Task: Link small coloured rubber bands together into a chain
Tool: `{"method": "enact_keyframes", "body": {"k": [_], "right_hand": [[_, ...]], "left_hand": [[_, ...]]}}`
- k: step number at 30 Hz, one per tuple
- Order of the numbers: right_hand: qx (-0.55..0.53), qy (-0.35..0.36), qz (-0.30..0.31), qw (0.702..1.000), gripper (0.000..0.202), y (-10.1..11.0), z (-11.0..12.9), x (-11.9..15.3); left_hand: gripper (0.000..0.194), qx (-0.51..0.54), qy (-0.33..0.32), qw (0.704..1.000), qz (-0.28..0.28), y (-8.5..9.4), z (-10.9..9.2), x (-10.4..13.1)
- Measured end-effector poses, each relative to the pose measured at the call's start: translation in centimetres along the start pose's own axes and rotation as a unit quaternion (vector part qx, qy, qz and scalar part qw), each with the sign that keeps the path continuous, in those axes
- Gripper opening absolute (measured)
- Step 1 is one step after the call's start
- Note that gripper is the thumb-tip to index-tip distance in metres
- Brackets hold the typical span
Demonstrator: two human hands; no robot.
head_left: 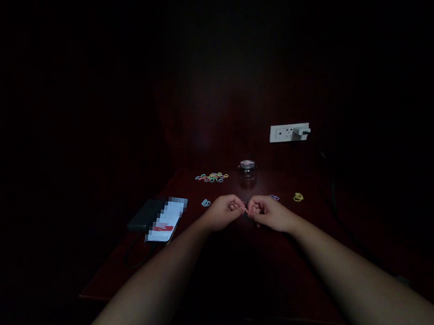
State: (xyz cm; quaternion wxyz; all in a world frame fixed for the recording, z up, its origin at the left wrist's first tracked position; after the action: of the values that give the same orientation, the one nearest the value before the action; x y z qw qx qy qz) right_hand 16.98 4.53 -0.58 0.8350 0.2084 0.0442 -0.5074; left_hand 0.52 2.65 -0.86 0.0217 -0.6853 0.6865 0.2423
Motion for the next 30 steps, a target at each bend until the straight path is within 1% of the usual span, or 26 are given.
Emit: {"method": "enact_keyframes", "body": {"k": [4, 7, 13, 20, 27, 30], "right_hand": [[0.012, 0.01, -0.02, 1.0, 0.021, 0.32, 0.12, -0.12], [0.022, 0.022, -0.04, 0.999, 0.02, 0.5, 0.27, -0.21], [0.037, 0.035, -0.062, 0.997, 0.02, 0.59, 0.57, -0.23], [0.072, 0.05, -0.072, 0.994, 0.023, 0.77, 0.41, -0.26], [0.112, 0.075, -0.087, 0.987, 0.023, 0.88, 0.52, -0.29], [0.127, 0.08, -0.088, 0.985, 0.023, 0.98, 0.65, -0.26]], "left_hand": [[0.02, 0.012, 0.014, 1.0, 0.007, -0.04, 0.12, 0.03], [0.02, 0.007, 0.013, 1.0, 0.018, -0.13, 0.21, 0.08], [0.021, 0.013, 0.017, 0.999, 0.039, -0.27, 0.45, 0.13], [0.016, -0.002, 0.013, 1.0, 0.008, 0.01, -0.08, 0.1], [0.015, 0.003, 0.016, 0.999, 0.033, -0.13, -0.06, 0.1], [0.013, 0.004, 0.018, 0.999, 0.029, -0.16, -0.19, 0.09]]}}
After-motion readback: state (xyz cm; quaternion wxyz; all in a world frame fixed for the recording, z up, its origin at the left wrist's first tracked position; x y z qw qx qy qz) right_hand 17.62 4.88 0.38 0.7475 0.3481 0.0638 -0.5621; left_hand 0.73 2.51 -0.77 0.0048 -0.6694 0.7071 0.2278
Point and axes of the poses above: each hand's wrist, its own x-axis away from the middle knuckle, its own y-axis out of the back of the hand, z = x × y, the point moved 2 cm from there along -x, towards the middle knuckle, and after that the axes turned 15 degrees about -z, right-handed, at the moved point
